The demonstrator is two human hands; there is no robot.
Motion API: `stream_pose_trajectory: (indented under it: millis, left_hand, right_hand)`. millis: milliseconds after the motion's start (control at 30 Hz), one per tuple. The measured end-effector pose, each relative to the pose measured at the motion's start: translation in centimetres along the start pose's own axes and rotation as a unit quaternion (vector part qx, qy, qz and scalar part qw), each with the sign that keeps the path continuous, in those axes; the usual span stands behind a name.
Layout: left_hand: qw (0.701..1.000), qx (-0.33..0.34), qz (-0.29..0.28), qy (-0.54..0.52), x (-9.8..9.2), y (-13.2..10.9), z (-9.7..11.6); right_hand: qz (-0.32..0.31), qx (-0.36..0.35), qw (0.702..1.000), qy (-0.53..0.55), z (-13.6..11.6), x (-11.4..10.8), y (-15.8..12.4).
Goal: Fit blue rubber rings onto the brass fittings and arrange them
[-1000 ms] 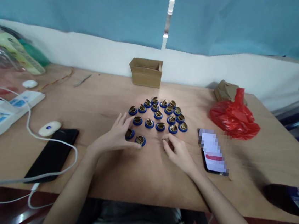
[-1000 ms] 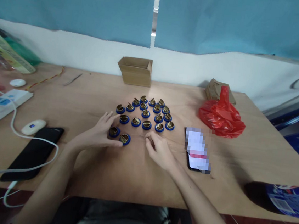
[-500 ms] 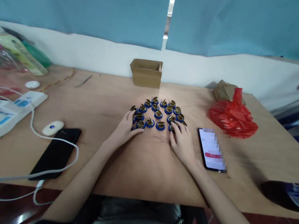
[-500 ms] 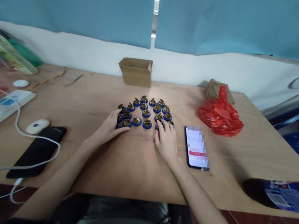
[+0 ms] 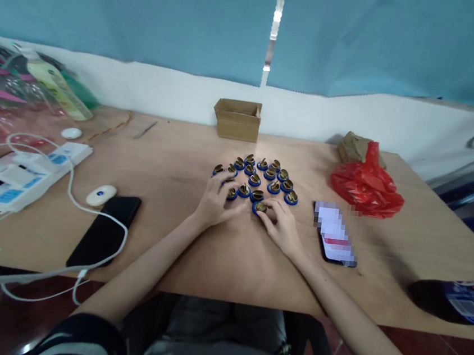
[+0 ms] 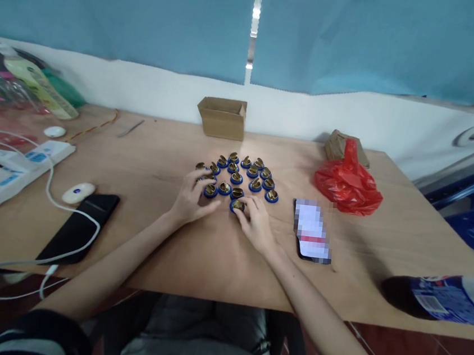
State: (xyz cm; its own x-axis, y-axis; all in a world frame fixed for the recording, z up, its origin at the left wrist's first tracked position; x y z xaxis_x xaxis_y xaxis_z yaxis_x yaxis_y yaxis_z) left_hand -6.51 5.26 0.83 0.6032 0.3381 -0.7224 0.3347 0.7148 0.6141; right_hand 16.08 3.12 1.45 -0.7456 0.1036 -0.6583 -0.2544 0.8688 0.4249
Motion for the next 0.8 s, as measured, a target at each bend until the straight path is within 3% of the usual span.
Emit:
stream_pose_trajectory:
  millis: [100,200,300,567,800]
  left_hand:
    - [0.996,0.058,-0.047,-0.047,0.7,-0.8,2.8]
    - [0.996,0.038,-0.031,-0.08,1.1,-1.2,4.0]
    - [0.985,0.006,-0.014,-0.172,1.3,-1.3,3.9]
    - [0.893,-0.181,-0.021,-0.412,2.2,-1.3,4.2]
    - [0.831,-0.204,-0.073,-0.513,1.4,-1.2,4.6]
  right_hand:
    - [0.01,0.006,0.998,0.054,-1.2,-0.4,-0.2]
    - [0.039,-0.004,0.996,0.082,-2.0,-0.8,-0.5]
    - [0.053,-0.025,0.995,0.081,-2.4,-1.0,-0.8]
    - [0.048,-0.045,0.997,0.038,-2.0,-0.2,-1.4]
    - [0.017,-0.05,0.999,0.013,-1.7,0.1,-1.4]
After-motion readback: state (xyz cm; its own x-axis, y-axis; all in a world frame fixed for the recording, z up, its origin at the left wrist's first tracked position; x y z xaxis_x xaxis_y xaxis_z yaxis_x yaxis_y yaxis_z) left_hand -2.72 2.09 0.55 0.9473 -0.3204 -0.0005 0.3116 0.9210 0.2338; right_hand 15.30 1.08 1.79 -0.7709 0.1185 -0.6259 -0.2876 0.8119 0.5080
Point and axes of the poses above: each hand's wrist, its own y-axis towards the middle knuckle, its own x-axis out of the palm, z = x × y, the point moved 1 cm from there along y, towards the middle knuckle, and after that the axes turned 8 degrees about x, right-handed, at the moved point
